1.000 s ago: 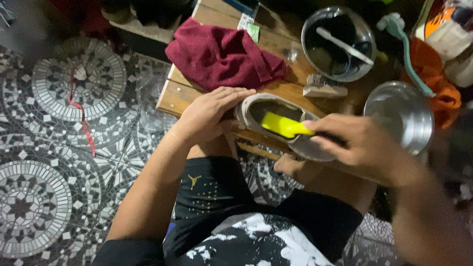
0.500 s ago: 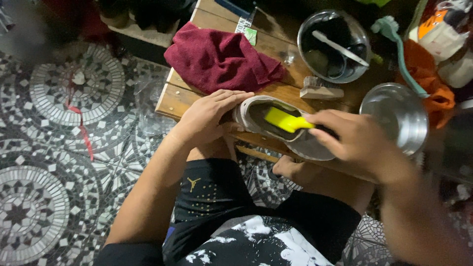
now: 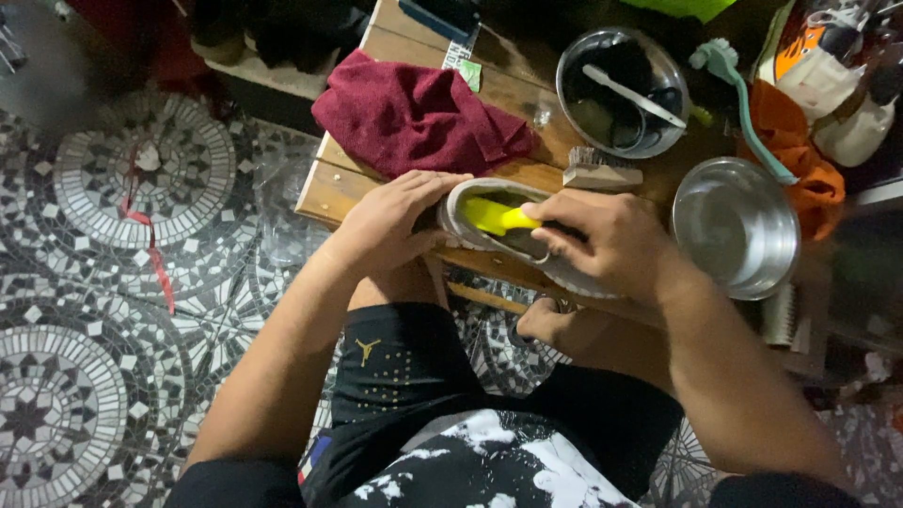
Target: The person scrubs a light-colored slip-on shoe with a yellow brush, then wipes it with an orange cloth. They continue scrubbing the sole and sides with a wooden brush, rinsing the brush in a metal bowl of water between strokes.
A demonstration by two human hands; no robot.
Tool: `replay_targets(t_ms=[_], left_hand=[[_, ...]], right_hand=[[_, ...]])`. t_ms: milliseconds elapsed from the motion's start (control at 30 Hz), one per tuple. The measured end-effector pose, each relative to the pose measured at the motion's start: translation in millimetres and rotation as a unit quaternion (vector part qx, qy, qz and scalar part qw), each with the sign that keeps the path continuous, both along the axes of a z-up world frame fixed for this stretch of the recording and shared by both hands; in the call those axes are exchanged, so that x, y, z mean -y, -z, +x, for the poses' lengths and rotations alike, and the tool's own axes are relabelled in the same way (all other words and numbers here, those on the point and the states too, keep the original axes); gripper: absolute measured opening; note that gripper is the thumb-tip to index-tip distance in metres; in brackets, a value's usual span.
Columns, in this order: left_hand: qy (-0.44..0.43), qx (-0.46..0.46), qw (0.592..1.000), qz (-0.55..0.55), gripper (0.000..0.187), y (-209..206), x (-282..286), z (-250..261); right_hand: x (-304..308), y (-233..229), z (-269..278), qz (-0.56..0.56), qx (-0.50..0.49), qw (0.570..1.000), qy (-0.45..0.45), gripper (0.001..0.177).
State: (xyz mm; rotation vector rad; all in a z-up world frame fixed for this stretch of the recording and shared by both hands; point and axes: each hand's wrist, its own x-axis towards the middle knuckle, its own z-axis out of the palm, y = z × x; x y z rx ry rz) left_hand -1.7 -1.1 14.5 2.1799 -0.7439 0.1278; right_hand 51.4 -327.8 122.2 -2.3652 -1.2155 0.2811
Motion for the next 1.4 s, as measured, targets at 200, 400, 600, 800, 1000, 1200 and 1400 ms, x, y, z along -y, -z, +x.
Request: replay_targets(t_ms=[200, 400, 600, 800, 1000, 1200, 1400], left_hand=[[0.016, 0.045, 0.999, 0.012, 0.078, 20, -1, 7], [0.008, 0.023, 0.999, 0.028, 0.083, 19, 1, 8], [0.021, 0.045, 0.999, 0.021, 0.078, 16, 0, 7], [0.012, 0.043, 0.999, 0.015, 0.074, 12, 3, 2], [-0.025, -0.01, 0.998, -0.048, 0.075, 5, 5, -8], [-0.126, 0.015, 0.986, -0.106, 0.049, -21, 34, -46], [-0.266, 0.101, 0.943, -0.174, 0.013, -11, 43, -61]], right_hand=[[58, -36, 6, -0.172, 0.0, 0.984, 0.042, 0.037], [17, 6, -12, 0.009, 0.037, 0.999, -0.009, 0.035], [85, -39, -18, -0.002, -0.048, 0.999, 0.015, 0.044], [106, 32, -56, 0.235, -0.024, 0.938, 0.254, 0.047], [101, 72, -96, 0.544, -0.216, 0.75, 0.31, 0.045], [125, 76, -130, 0.594, -0.253, 0.704, 0.296, 0.043], [131, 76, -157, 0.646, -0.298, 0.631, 0.308, 0.039]])
